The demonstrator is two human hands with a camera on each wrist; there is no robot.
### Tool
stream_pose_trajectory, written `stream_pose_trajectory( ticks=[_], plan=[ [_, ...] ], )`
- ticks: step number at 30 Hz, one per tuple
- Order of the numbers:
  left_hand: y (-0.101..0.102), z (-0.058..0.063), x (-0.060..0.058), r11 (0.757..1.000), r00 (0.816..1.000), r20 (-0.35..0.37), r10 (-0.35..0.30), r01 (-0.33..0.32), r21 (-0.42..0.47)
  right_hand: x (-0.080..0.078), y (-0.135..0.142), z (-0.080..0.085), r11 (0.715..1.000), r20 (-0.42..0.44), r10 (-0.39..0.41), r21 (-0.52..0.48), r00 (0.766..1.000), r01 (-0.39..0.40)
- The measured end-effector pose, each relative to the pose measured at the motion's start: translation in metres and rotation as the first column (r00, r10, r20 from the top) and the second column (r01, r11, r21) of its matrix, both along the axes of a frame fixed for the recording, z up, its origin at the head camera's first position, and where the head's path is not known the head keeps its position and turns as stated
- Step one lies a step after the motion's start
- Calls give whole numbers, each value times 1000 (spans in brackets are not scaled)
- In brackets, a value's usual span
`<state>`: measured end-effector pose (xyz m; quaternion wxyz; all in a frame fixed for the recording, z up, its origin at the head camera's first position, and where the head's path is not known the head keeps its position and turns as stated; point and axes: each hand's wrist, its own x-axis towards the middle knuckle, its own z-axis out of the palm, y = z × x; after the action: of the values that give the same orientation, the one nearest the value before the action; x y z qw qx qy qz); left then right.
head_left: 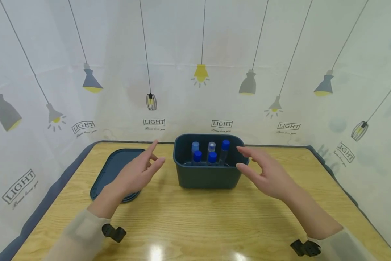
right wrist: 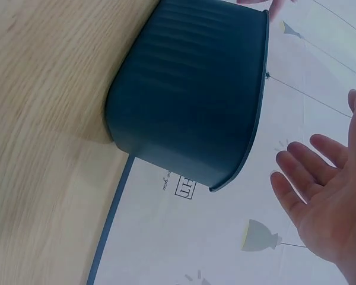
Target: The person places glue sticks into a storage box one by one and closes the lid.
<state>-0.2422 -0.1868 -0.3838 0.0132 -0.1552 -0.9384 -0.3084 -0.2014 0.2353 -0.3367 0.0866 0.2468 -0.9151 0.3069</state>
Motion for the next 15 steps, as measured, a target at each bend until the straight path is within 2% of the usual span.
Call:
stream_pose_trajectory(
  ticks=[7, 11, 15],
  plan=[
    [-20, 0, 12, 1000, 1000, -29, 5, -5, -1, 0, 0, -6, 1000, -17, 1, 5, 1000, -1],
    [-34, -1, 17, 1000, 999, -30, 21, -21, -6, -6, 1, -9, 1000, -16, 0, 10, 1000, 0],
    [-56, -4, 20, 999, 999, -24, 46, -46, -7, -14, 8, -12, 999, -8, -34, 17, 999, 34]
  ],
)
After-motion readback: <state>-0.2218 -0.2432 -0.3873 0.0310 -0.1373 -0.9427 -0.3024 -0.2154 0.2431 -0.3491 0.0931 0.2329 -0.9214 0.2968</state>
